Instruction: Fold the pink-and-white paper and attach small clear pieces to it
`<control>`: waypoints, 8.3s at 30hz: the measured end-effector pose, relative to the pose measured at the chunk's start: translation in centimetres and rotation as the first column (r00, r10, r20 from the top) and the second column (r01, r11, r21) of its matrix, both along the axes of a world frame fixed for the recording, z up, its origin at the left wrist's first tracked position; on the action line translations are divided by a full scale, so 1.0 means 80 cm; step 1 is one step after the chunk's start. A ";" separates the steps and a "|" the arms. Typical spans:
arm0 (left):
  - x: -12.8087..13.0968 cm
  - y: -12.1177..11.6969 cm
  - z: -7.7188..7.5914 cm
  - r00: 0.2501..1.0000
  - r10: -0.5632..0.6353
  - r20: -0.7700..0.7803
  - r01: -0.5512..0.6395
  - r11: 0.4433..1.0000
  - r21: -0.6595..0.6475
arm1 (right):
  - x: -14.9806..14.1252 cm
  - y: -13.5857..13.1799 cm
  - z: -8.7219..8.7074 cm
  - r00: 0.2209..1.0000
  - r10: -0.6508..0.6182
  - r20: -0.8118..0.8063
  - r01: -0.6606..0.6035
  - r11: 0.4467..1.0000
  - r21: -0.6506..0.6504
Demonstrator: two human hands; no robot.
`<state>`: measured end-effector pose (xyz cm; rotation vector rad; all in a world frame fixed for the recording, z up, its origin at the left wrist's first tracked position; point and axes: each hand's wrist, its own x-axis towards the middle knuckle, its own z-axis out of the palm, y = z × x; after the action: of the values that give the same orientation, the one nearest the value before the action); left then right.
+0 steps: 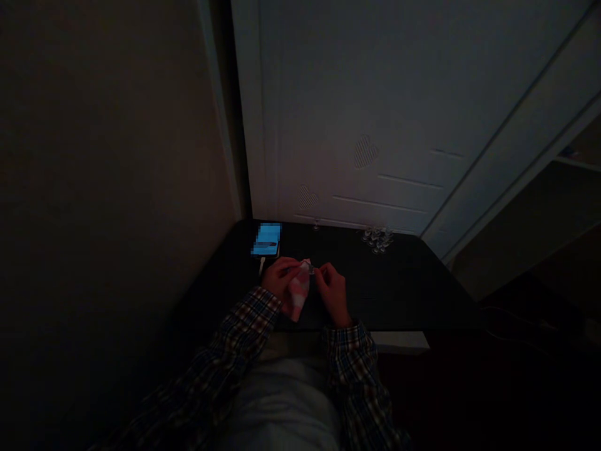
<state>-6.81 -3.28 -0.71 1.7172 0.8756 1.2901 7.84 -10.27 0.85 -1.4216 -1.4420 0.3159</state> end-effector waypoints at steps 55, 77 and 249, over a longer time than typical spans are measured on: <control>0.003 -0.008 0.007 0.996 -0.039 0.076 0.054 0.976 -0.210 | 0.002 -0.003 0.006 0.996 -0.085 0.025 0.085 0.996 0.011; 0.003 -0.007 0.003 0.996 -0.090 -0.019 0.088 0.994 -0.071 | 0.002 -0.005 0.007 0.997 -0.083 0.007 0.083 0.996 0.023; 0.001 -0.001 -0.004 1.000 0.017 -0.003 -0.017 1.000 -0.019 | 0.007 0.006 -0.005 0.733 0.271 -0.623 -0.266 0.958 0.104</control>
<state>-6.73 -3.37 -1.02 1.7010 0.9028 1.2866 8.42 -9.81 0.48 -0.9449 -1.0637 0.8892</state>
